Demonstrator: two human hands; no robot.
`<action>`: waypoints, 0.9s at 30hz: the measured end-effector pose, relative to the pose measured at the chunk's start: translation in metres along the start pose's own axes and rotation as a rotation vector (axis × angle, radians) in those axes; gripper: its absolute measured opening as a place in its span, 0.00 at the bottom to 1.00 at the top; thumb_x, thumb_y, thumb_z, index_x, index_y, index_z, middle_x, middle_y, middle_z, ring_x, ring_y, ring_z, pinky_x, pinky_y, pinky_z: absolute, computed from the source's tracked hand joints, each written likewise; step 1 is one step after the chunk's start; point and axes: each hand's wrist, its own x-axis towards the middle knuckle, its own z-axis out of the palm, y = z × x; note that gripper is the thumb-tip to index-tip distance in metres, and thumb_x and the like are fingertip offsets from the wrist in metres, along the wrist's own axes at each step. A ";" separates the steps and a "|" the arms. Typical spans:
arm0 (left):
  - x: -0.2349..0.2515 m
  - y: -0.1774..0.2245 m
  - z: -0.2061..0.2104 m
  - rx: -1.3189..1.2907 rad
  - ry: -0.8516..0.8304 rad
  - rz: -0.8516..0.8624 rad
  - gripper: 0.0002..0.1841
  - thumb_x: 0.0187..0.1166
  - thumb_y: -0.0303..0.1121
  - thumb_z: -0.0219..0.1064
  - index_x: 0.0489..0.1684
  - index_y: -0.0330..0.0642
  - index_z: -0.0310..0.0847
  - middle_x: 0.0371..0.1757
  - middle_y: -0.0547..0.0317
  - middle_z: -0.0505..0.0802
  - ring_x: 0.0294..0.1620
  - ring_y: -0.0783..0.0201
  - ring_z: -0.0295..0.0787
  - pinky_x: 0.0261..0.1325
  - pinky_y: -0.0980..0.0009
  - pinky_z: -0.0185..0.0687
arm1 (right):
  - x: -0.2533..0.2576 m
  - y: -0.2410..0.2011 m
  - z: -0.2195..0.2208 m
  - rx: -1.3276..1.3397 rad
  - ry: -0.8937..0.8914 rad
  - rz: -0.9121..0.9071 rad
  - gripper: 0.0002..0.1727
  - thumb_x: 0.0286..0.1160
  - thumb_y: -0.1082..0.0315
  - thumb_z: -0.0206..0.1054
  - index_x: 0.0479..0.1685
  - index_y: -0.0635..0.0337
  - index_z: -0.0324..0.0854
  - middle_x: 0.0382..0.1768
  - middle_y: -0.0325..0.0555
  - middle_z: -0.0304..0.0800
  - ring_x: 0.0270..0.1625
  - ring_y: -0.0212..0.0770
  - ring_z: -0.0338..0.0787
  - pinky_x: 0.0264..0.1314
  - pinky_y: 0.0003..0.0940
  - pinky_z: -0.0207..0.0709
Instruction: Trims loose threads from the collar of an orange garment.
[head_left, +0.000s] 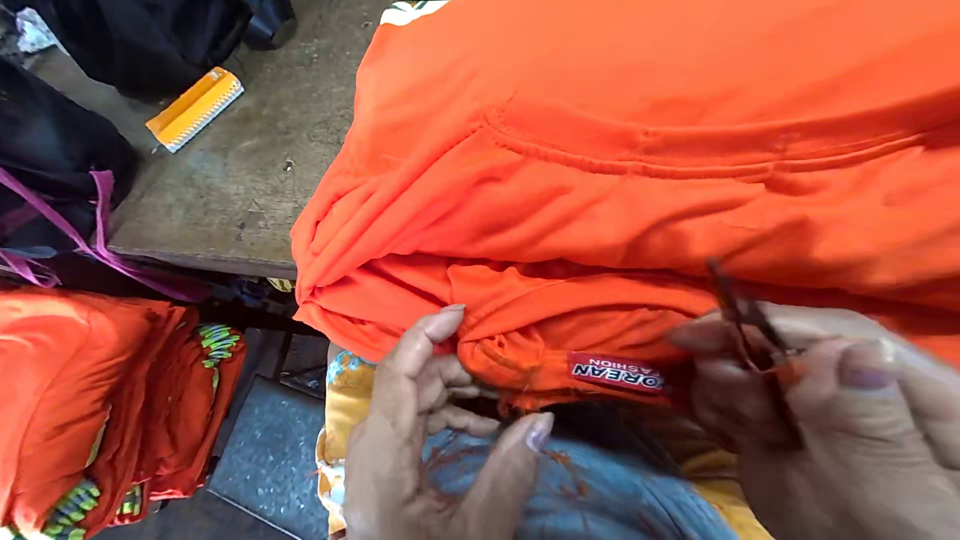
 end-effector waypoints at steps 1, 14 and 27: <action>0.000 -0.001 0.000 0.034 -0.047 0.024 0.37 0.76 0.31 0.76 0.86 0.45 0.62 0.56 0.58 0.93 0.43 0.62 0.95 0.41 0.68 0.97 | -0.001 -0.003 -0.001 0.116 0.017 0.086 0.22 0.95 0.48 0.46 0.56 0.42 0.87 0.26 0.23 0.80 0.22 0.17 0.72 0.22 0.15 0.67; 0.012 0.004 0.027 -0.556 0.010 -0.318 0.19 0.68 0.16 0.76 0.58 0.35 0.84 0.40 0.42 0.95 0.28 0.57 0.96 0.31 0.66 0.96 | -0.024 -0.002 -0.038 -0.455 -0.158 -0.153 0.25 0.96 0.52 0.44 0.55 0.60 0.83 0.36 0.47 0.89 0.37 0.32 0.85 0.39 0.29 0.76; 0.012 0.011 0.026 -0.550 -0.006 -0.401 0.23 0.65 0.16 0.77 0.59 0.37 0.79 0.34 0.39 0.94 0.32 0.56 0.97 0.36 0.68 0.95 | -0.023 -0.002 -0.043 -0.820 -0.191 -0.434 0.21 0.93 0.54 0.50 0.58 0.60 0.83 0.27 0.50 0.76 0.27 0.46 0.74 0.27 0.39 0.63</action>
